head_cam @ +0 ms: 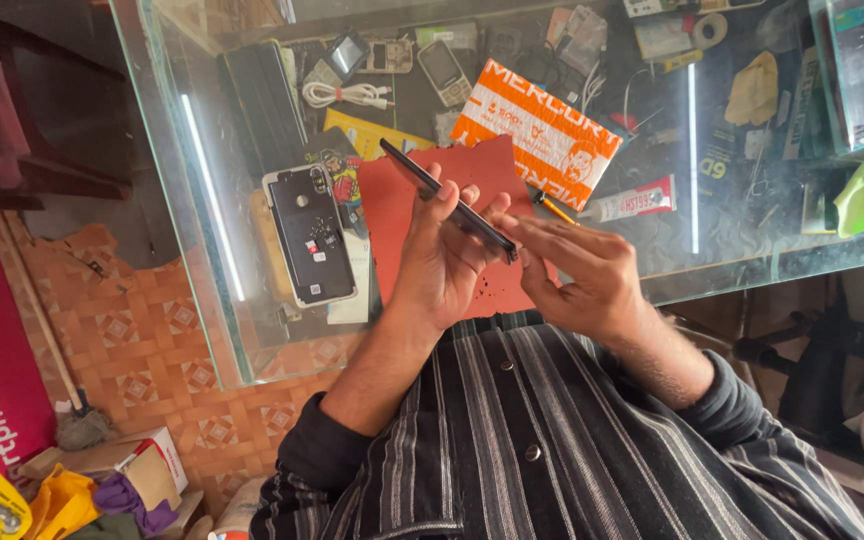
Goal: The person disassembles a smartphone at a glass workbench, prying off the back cover and removing the battery. They use a screwdriver on the frame, peel old adhesive from the phone body, and press components back into place while handling a second phone on the bench.
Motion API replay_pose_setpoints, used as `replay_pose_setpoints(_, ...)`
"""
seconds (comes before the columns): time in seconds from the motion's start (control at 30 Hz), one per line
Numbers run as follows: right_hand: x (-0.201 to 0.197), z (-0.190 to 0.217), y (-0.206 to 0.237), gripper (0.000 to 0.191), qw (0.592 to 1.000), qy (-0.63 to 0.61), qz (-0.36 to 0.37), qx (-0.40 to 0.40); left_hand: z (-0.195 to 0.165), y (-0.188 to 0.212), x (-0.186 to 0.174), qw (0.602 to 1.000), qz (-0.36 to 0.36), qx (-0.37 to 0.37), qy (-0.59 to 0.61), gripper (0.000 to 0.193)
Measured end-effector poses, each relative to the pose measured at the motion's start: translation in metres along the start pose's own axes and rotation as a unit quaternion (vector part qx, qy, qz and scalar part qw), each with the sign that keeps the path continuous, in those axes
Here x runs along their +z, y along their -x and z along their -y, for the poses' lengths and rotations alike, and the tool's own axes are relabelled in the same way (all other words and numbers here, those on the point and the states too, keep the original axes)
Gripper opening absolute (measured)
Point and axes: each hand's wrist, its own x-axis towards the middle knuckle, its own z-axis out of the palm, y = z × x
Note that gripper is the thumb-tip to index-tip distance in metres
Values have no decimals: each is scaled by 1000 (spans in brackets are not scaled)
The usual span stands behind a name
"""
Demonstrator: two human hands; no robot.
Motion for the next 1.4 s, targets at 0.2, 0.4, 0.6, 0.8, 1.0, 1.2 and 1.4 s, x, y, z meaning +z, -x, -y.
replay_pose_setpoints(0.2, 7, -4, 2, 36, 1000, 7, 1, 29, 3, -6, -5, 999, -18, 25, -25, 66)
replay_pose_setpoints(0.4, 12, -6, 6, 44, 999, 13, 30, 21, 1, -8, -4, 998, -1, 41, -43, 62)
replay_pose_setpoints(0.6, 19, -10, 11, 30, 999, 49, 1, 21, 2, -7, 3, 996, 11, 46, -72, 60)
replay_pose_setpoints(0.8, 23, -11, 16, 26, 996, 63, -3, 58, 3, -9, 1, 986, 24, 80, -143, 68)
replay_pose_setpoints(1.0, 19, -18, 19, 26, 990, 7, 69, 122, 4, -15, -13, 967, -10, 129, -219, 82)
replay_pose_setpoints(1.2, 21, -26, 21, 18, 982, -55, 108, 145, 1, -16, -16, 949, 6, 142, -281, 80)
replay_pose_setpoints(1.4, 17, -30, 24, 14, 955, -104, 145, 236, -3, -15, -10, 918, 37, 184, -349, 87)
